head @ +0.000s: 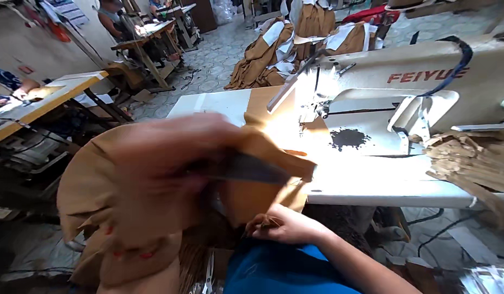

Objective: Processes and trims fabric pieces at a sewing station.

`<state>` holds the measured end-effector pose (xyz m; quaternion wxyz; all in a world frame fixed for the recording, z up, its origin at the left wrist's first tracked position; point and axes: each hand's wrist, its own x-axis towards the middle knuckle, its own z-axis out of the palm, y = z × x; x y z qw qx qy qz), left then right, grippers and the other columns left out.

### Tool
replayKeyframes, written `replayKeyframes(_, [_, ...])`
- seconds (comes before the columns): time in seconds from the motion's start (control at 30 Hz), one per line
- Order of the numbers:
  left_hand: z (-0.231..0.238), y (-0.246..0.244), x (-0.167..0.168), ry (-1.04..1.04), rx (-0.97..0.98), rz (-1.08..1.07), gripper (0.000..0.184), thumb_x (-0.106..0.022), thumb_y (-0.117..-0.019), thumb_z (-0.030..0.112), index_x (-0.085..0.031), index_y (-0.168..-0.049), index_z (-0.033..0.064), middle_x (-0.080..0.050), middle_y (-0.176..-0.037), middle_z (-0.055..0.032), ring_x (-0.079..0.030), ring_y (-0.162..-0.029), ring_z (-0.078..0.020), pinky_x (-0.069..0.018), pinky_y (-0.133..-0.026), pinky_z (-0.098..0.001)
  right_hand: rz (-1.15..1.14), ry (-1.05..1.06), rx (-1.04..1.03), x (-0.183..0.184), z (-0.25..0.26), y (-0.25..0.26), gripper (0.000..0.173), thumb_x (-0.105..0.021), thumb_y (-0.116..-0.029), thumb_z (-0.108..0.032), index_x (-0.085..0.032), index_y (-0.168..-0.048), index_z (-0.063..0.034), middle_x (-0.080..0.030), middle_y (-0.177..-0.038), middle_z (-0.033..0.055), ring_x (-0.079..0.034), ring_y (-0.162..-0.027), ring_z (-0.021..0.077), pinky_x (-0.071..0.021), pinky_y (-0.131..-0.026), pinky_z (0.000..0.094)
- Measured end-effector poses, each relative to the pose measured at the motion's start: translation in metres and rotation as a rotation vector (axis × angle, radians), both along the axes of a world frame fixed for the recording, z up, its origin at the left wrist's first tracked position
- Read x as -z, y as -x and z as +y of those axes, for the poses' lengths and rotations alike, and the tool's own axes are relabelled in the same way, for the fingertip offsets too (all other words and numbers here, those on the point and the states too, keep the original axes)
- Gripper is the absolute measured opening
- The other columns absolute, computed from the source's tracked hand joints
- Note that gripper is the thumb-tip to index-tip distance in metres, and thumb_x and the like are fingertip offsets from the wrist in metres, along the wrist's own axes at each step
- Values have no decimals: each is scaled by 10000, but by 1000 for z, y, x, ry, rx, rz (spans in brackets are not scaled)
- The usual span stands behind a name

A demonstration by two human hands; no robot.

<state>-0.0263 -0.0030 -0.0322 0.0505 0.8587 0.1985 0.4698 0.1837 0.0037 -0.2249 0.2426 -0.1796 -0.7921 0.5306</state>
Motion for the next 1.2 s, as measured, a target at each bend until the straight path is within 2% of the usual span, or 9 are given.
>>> replayKeyframes(0.13, [-14,54,7,190,-726,-571,158,-422,-1016,13,-566,-952,8,-605,-801,17,-569,-640,6,-478,-593,-134,196,-61,16,-19,-12,-28,113,-619,-963,-46,-680,-948,48,-674,-805,64,-619,-759,26,-503,-702,207])
replayKeyframes(0.2, [-2,71,8,186,-570,-706,212,-375,-1061,56,-577,-1077,-8,-646,-913,-4,-629,-798,-23,-528,-748,-177,378,-33,111,-33,-19,-64,89,-591,-979,-65,-676,-1001,-47,-678,-856,-68,-610,-810,-79,-513,-737,122])
replayKeyframes(0.3, [35,70,17,318,-407,-679,127,-520,-1064,192,-554,-954,245,-540,-692,159,-472,-540,66,-415,-517,-87,390,43,537,-47,-26,-120,82,-656,-972,-236,-730,-955,-270,-686,-779,-201,-605,-692,-120,-513,-627,94])
replayKeyframes(0.43, [97,17,58,637,-431,-395,89,-623,-1016,191,-608,-929,204,-534,-619,151,-411,-445,52,-380,-431,-130,347,194,1024,-43,-5,-149,190,-591,-969,-83,-683,-815,-147,-611,-622,-82,-512,-506,-29,-458,-496,142])
replayKeyframes(0.5, [137,5,91,745,-665,-130,200,-679,-986,214,-658,-1045,23,-583,-745,-30,-494,-567,-106,-455,-539,-301,262,251,1102,-35,8,-149,216,-534,-1036,-40,-674,-874,-66,-664,-688,-39,-615,-600,11,-548,-595,197])
replayKeyframes(0.53, [149,4,105,814,-728,6,366,-676,-996,255,-631,-1212,-38,-649,-934,-207,-601,-759,-307,-511,-704,-508,234,260,1103,-29,14,-147,233,-517,-1044,-38,-659,-860,-52,-653,-698,-27,-620,-625,25,-551,-616,216])
replayKeyframes(0.63, [147,-17,123,765,-757,226,587,-510,-1072,408,-423,-1490,5,-639,-1119,-375,-629,-1012,-586,-461,-847,-761,267,285,1068,-17,24,-141,246,-501,-1054,-58,-662,-869,-47,-675,-750,-6,-649,-694,51,-569,-676,236])
replayKeyframes(0.87, [112,-89,105,-51,-327,558,166,-698,-915,156,-799,-1041,116,-705,-814,-133,-692,-690,-322,-526,-554,-521,408,437,1114,-24,23,-135,323,-444,-1081,-96,-651,-836,-69,-589,-636,-28,-526,-523,25,-484,-532,177])
replayKeyframes(1.2, [110,-131,118,-25,-336,740,178,-662,-888,12,-781,-1004,76,-697,-766,-144,-664,-615,-339,-502,-523,-488,428,416,1045,-33,12,-134,315,-415,-1071,-61,-666,-881,-64,-675,-730,-16,-626,-635,27,-543,-618,196])
